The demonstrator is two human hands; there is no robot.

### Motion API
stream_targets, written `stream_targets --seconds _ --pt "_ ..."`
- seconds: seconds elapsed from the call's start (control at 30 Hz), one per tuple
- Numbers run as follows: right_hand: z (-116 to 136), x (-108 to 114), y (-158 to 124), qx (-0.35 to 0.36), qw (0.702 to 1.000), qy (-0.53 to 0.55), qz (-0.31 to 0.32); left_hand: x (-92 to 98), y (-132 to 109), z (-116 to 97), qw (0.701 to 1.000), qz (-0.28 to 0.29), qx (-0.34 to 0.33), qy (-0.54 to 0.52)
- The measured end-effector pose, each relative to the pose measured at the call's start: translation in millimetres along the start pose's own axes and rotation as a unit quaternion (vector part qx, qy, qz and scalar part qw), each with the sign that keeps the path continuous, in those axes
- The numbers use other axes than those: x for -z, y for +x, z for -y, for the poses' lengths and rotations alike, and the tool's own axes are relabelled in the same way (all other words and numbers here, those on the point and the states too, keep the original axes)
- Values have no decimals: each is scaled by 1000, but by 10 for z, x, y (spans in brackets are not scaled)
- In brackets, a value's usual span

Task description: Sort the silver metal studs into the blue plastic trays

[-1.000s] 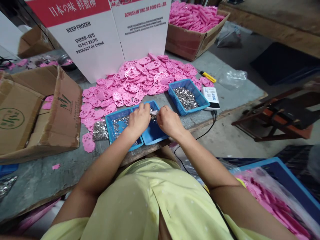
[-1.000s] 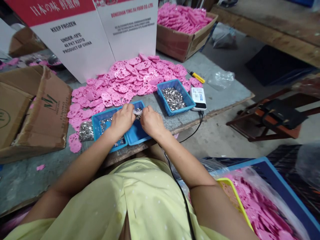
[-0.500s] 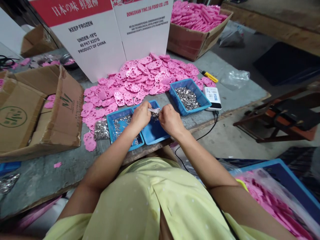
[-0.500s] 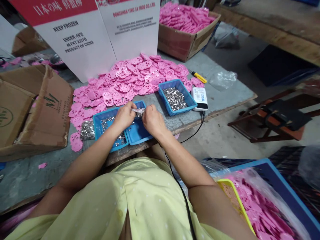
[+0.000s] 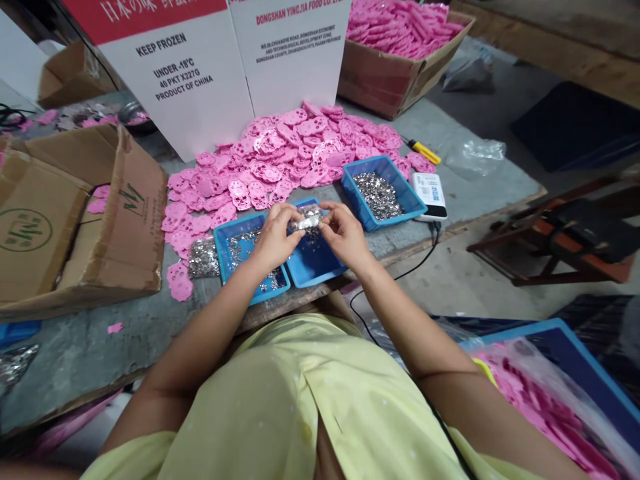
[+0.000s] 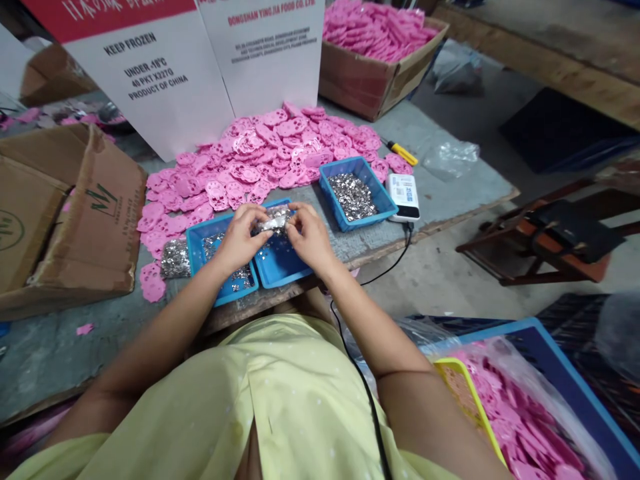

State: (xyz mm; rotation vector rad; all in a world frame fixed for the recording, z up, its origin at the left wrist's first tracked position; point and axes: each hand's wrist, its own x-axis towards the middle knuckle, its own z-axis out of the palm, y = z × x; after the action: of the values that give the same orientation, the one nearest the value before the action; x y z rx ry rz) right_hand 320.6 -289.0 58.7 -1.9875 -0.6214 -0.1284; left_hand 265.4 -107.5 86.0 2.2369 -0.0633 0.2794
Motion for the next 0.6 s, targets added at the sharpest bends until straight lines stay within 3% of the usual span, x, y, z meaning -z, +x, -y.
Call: stream_targets --seconds 0.3,0.43,0.6 --pt "-4 37 -3 -51 990 132 11 -15 -139 33 992 -21 -111 48" --pt "-114 -40 16 -106 958 264 -38 -45 -164 71 984 -13 -159 80" --pt "-223 -133 97 -163 932 318 -62 -94 -166 161 960 -26 -250 122"
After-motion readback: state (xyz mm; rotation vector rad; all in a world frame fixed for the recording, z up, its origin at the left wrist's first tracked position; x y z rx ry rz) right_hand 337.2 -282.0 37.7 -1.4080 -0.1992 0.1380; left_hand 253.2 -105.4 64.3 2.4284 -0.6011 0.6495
